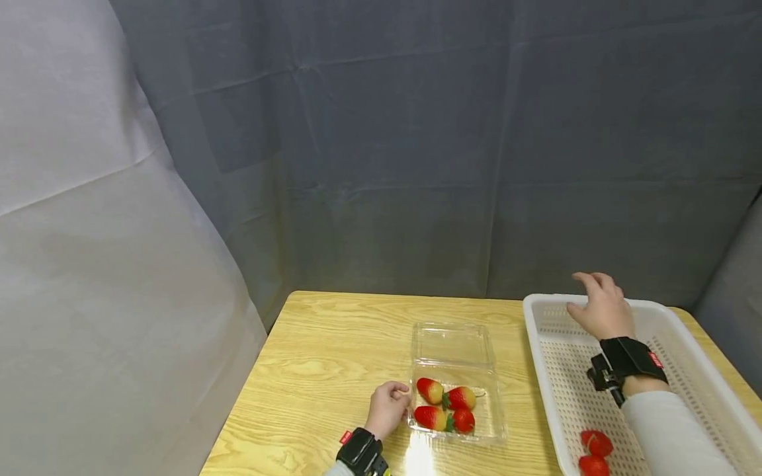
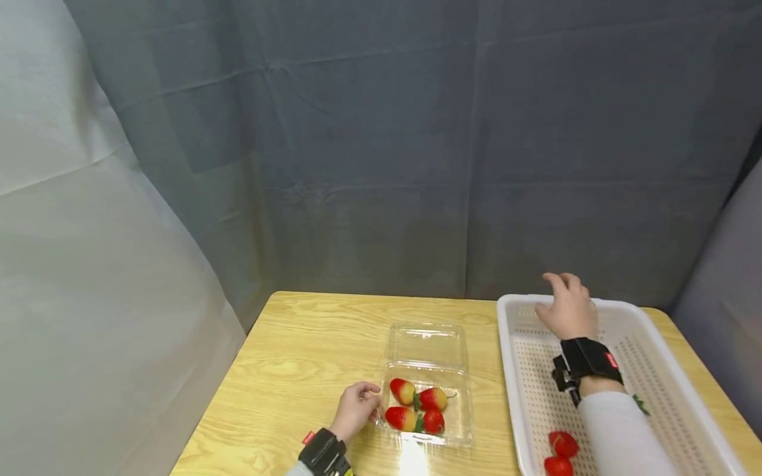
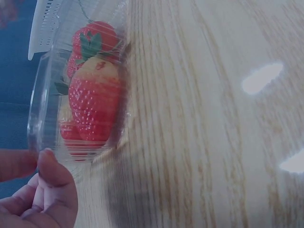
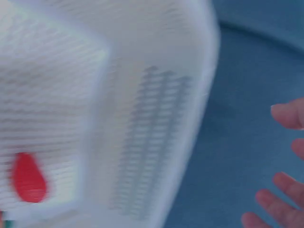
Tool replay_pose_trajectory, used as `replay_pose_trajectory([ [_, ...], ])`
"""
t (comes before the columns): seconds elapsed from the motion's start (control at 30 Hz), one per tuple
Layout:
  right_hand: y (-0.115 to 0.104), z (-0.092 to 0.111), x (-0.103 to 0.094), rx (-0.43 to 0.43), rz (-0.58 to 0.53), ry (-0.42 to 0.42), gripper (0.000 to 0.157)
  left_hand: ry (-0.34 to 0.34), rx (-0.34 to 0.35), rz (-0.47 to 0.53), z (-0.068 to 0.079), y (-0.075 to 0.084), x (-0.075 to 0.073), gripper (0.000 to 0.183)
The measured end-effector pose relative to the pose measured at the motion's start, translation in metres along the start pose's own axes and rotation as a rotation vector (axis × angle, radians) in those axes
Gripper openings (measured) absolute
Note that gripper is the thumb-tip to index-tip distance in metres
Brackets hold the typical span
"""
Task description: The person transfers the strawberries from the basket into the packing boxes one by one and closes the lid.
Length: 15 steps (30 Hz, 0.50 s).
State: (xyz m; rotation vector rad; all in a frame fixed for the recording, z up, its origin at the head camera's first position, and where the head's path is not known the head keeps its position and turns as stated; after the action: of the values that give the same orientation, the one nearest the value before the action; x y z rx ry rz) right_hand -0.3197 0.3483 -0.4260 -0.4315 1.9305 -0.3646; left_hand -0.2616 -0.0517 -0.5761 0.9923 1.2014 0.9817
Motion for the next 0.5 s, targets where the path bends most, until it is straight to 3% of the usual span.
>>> replay_pose_trajectory([
  [0.1,0.029,0.017,0.004,0.12,0.032,-0.091,0.058,0.001,0.005,0.0,0.0,0.001,0.0,0.01],
  [0.37,0.11,0.059,0.042,0.377,0.127,-0.291,0.058,0.002,0.007,0.003,0.001,0.004,0.001,0.011],
  [0.5,0.133,0.076,0.063,0.443,0.141,-0.42,0.052,0.003,-0.006,-0.002,0.002,0.005,0.0,0.011],
])
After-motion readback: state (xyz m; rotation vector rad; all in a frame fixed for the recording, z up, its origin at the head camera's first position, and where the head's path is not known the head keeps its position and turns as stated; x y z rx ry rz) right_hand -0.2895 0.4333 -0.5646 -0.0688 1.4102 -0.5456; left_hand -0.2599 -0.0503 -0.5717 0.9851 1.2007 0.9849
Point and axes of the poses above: each hand's wrist, its own z-axis away from the middle knuckle, its own x-axis out of the palm, y = z × x, the point moved 8 cm from there along -z, towards the middle knuckle, and after that the axes turned 2 degrees about -y, right-handed, at the moved point
